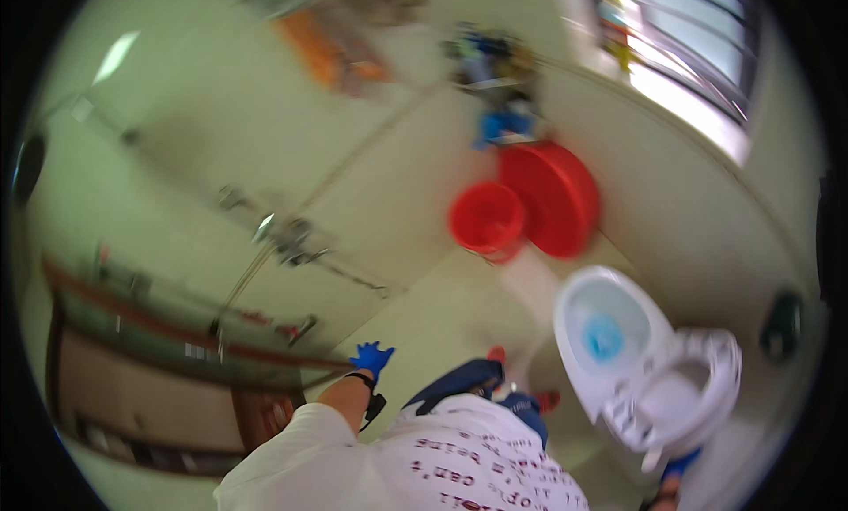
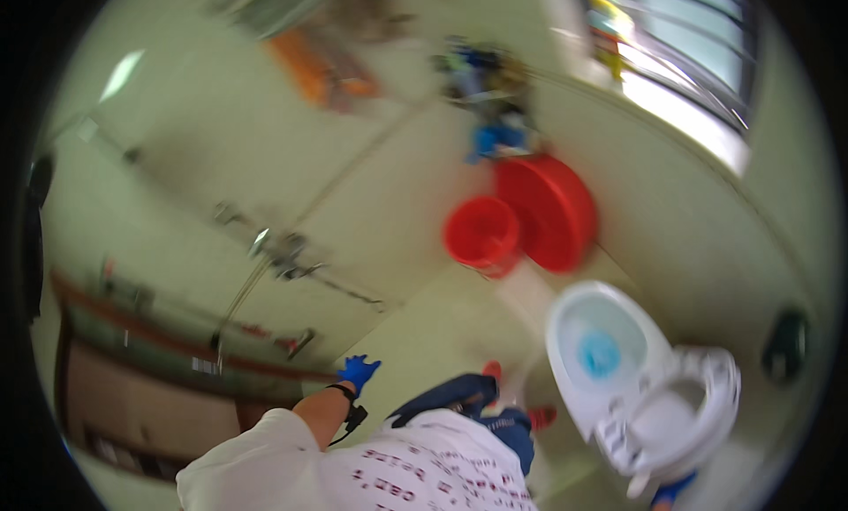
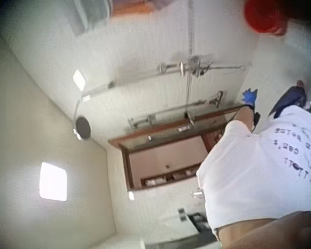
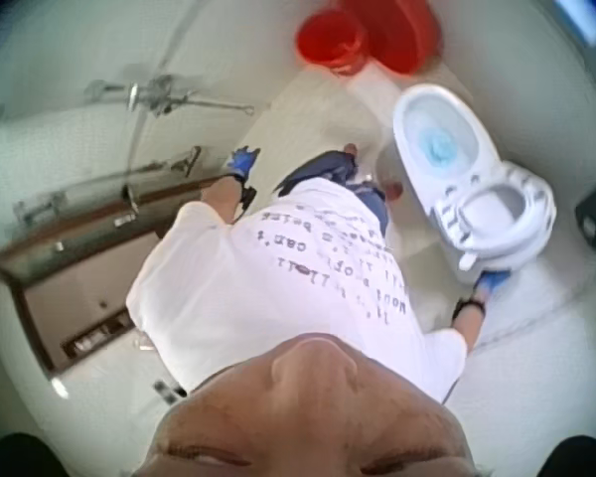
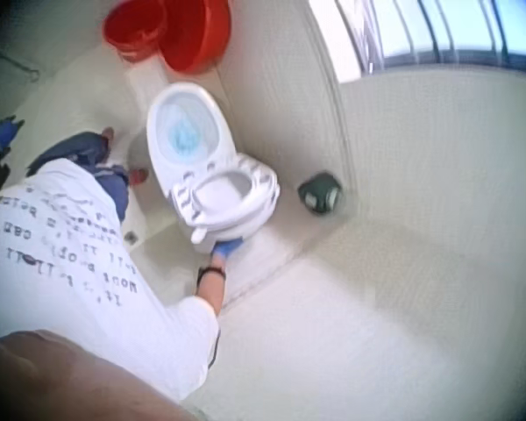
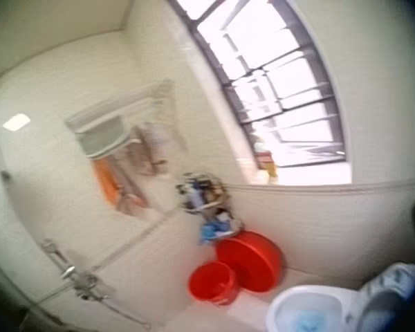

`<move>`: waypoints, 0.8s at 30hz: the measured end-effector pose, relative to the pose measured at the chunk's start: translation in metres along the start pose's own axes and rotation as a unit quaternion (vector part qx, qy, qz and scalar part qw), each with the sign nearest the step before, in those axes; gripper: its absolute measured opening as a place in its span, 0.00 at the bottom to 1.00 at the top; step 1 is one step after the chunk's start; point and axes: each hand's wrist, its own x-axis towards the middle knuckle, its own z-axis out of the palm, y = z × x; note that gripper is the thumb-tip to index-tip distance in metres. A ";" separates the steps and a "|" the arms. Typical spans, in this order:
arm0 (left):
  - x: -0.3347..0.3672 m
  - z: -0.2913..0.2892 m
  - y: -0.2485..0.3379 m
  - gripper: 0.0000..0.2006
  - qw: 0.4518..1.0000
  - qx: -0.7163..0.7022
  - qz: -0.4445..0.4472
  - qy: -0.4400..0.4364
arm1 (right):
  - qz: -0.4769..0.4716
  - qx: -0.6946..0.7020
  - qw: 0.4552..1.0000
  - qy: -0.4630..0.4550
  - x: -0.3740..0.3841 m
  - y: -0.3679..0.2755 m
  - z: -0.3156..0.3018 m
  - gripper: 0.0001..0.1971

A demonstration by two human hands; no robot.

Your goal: The person applies cleaning solution to a toilet bowl and scrubs it with a toilet brush before rinsing it with a hand shower.

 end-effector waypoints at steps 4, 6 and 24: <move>-0.005 0.006 -0.040 0.32 0.996 -0.045 -0.076 0.011 | -0.038 -0.023 0.996 0.081 0.052 -0.076 0.034 0.27; -0.003 0.010 -0.067 0.31 0.992 -0.052 -0.110 -0.041 | -0.076 -0.011 0.995 0.071 0.077 -0.115 0.054 0.26; 0.196 0.069 -0.274 0.27 0.951 -0.243 -0.145 -0.122 | -0.250 -0.179 0.898 -0.314 0.015 -0.268 0.327 0.22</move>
